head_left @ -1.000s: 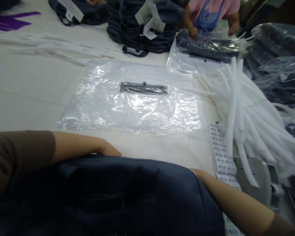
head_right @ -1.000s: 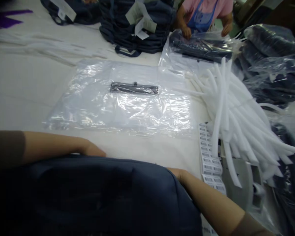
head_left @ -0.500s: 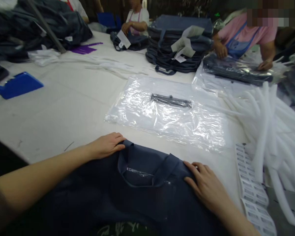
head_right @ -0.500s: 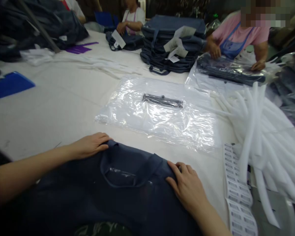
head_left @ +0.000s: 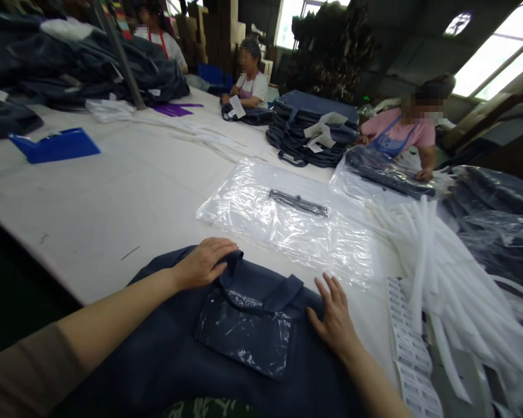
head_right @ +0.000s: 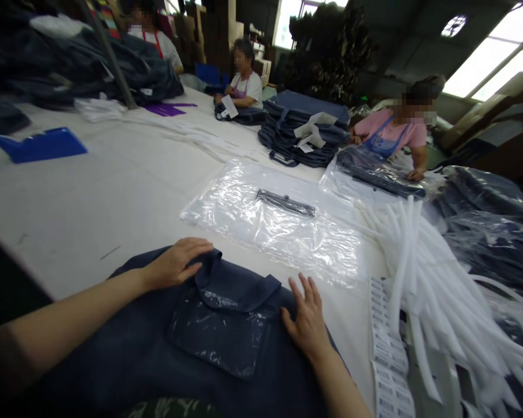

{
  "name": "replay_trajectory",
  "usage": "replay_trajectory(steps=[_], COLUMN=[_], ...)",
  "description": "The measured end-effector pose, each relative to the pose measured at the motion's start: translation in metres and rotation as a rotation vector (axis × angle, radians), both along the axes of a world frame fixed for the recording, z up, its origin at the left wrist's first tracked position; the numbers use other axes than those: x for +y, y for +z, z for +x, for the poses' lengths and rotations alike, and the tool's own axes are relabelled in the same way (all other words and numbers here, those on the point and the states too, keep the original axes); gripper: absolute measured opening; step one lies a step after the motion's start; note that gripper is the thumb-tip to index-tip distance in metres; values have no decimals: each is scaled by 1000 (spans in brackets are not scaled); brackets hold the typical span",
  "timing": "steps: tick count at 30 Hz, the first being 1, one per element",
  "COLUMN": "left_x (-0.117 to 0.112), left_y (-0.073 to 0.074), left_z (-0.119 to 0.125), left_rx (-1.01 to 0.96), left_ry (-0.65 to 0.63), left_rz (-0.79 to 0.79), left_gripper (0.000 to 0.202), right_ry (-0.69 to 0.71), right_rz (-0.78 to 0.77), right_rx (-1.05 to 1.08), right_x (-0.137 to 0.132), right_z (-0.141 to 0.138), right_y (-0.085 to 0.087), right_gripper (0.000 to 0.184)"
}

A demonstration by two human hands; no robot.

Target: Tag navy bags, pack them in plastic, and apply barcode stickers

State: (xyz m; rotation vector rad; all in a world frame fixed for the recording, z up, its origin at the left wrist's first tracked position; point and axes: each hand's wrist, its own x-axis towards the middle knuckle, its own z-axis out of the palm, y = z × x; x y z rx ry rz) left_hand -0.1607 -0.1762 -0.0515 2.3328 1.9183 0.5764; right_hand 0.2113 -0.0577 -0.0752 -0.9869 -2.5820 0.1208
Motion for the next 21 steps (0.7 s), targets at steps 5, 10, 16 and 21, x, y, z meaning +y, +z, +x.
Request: replay_trajectory(steps=[5, 10, 16, 21], left_x=[-14, -44, -78, -103], left_y=[14, 10, -22, -25], left_z=[42, 80, 98, 35], left_rx=[28, -283, -209, -37], left_ry=[-291, -312, -394, 98], left_rz=[-94, -269, -248, 267], left_gripper=[19, 21, 19, 31], right_ry=[373, 437, 413, 129], right_rz=[-104, -278, -48, 204], right_rx=[-164, -79, -100, 45], right_x=[-34, -46, -76, -89], right_z=[-42, -30, -28, 10], right_y=[26, 32, 14, 7], right_gripper=[28, 10, 29, 52])
